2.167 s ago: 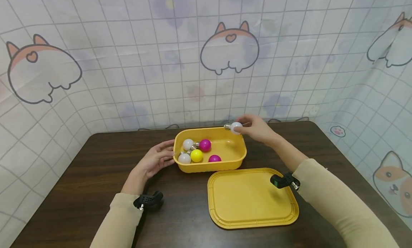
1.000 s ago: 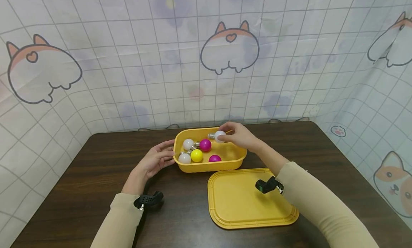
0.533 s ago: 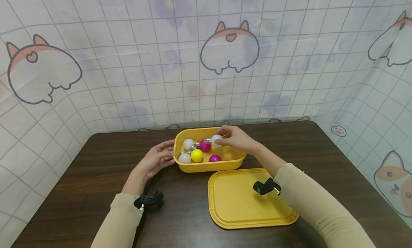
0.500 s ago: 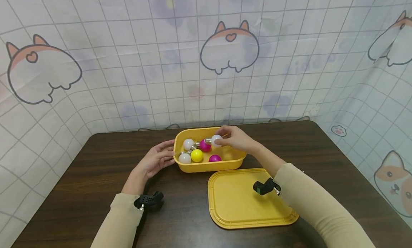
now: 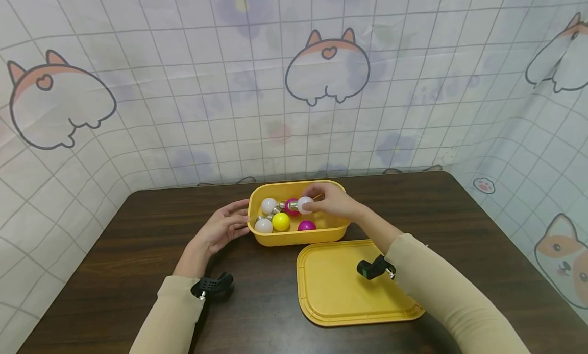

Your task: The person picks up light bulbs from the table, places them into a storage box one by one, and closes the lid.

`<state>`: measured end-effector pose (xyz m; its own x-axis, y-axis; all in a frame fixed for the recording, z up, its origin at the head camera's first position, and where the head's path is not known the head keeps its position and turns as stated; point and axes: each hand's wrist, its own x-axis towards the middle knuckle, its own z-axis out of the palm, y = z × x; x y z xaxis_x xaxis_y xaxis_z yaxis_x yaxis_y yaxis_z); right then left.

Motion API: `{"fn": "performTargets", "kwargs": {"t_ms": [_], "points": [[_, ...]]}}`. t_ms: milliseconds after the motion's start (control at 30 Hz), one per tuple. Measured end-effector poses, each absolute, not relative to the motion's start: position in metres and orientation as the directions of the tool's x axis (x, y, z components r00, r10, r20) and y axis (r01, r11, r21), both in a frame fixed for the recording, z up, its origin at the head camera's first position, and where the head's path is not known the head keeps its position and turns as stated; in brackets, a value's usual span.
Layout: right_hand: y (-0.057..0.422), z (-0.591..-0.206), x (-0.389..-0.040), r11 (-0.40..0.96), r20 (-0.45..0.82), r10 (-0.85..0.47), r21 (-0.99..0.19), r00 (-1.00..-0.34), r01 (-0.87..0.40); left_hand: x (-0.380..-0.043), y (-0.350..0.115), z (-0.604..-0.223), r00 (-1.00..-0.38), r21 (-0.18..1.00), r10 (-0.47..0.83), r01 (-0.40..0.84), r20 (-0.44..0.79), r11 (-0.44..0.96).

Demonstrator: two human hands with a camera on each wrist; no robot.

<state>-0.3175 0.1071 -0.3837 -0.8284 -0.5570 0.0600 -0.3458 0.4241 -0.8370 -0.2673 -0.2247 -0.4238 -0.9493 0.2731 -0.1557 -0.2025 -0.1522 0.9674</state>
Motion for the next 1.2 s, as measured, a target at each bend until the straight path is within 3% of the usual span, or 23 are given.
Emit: {"fn": "performTargets", "kwargs": {"t_ms": [1200], "points": [[0.101, -0.3886, -0.3131, 0.536, -0.016, -0.559, -0.77, -0.829, -0.347, -0.2608, -0.2216, -0.4255, -0.951, 0.965, 0.27, -0.2, -0.15, -0.168]]}}
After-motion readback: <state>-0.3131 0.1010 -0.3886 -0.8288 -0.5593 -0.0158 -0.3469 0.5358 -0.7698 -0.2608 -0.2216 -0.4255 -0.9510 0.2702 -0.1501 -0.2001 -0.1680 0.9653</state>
